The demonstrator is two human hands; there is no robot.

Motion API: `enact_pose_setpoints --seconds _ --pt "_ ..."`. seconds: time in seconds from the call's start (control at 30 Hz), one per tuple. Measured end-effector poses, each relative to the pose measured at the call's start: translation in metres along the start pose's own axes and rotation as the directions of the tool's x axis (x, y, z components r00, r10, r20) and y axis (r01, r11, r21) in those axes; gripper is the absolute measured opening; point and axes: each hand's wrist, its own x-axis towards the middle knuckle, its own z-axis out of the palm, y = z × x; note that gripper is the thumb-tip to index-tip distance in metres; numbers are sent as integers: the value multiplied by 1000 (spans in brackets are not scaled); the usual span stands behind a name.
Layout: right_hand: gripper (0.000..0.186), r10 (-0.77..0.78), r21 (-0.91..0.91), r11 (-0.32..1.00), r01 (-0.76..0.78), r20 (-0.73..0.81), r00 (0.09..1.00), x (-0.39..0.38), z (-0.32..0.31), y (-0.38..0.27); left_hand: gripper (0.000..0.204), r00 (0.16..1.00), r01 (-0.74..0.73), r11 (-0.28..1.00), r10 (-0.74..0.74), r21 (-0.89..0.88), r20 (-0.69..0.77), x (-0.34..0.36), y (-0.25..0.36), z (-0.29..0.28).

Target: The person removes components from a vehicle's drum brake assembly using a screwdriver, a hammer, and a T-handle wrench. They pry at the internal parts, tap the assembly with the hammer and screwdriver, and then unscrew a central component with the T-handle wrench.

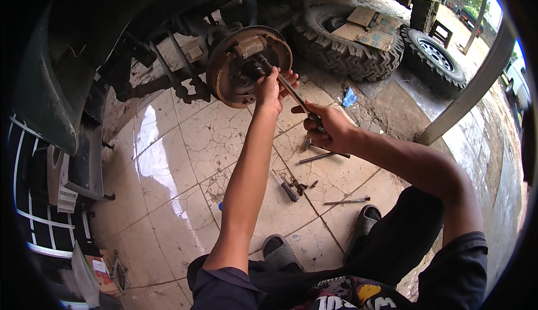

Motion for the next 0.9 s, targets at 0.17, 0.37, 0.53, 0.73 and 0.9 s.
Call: enact_pose_setpoints --seconds 0.17,0.37,0.53,0.73,0.9 --pt "38 -8 73 997 8 4 1000 7 0 2 16 1000 -13 999 12 -49 -22 2 0 -3" --pt "40 -38 174 985 6 180 983 10 -16 7 16 999 -43 999 43 13 -8 3 3 7" --pt "40 58 187 978 -89 166 984 5 -10 -5 17 997 -64 998 64 -20 -39 0 -4 6" --pt "39 22 211 976 -61 183 983 11 -17 4 19 996 -79 997 80 28 -33 0 -8 4" --pt "40 -5 234 971 -45 211 977 15 -21 9 20 993 -115 993 116 22 -33 2 -10 7"
